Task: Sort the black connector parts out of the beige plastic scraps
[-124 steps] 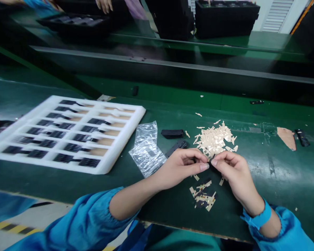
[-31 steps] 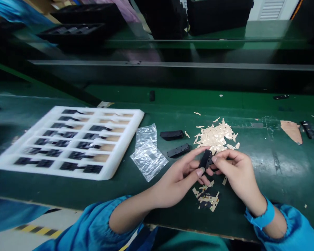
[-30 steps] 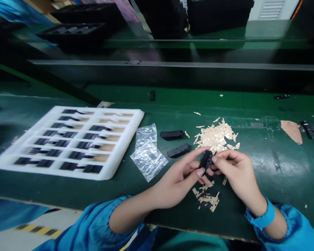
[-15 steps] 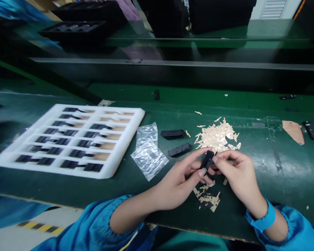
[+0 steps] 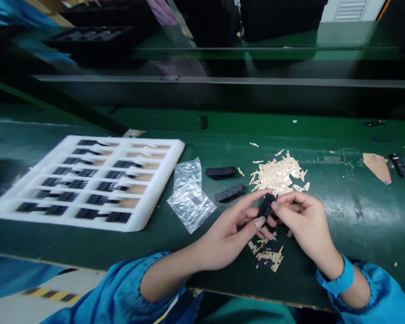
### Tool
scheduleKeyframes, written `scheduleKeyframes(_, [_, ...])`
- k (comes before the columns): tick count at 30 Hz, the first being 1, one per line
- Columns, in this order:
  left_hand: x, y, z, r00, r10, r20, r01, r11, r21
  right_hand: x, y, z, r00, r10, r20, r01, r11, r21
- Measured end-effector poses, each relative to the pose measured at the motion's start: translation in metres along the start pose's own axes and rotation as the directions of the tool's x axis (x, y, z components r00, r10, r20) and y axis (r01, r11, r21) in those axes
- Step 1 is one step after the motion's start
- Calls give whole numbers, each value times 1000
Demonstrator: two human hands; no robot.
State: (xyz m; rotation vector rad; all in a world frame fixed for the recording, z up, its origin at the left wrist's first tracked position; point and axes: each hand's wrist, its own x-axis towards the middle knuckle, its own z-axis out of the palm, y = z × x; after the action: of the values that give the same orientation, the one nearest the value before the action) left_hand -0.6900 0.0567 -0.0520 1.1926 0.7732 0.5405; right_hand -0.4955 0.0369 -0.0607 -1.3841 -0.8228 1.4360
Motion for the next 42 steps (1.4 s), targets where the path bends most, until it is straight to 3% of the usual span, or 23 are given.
scheduleKeyframes(18, [-1,2,2,999,-54,-8,52,990,-134,-2,-3,1,996,-22,-86,14,996,-93])
scheduleKeyframes(26, [-2,-1,1,1000,-18,-22,15,992,-123,-2,-8,2,988,-31,151,49,992,-116])
scheduleKeyframes(42, [0,-5,2,1000,-20,-22,18,992,-121,-4,-5,4,997,-24,80,37,987,-156])
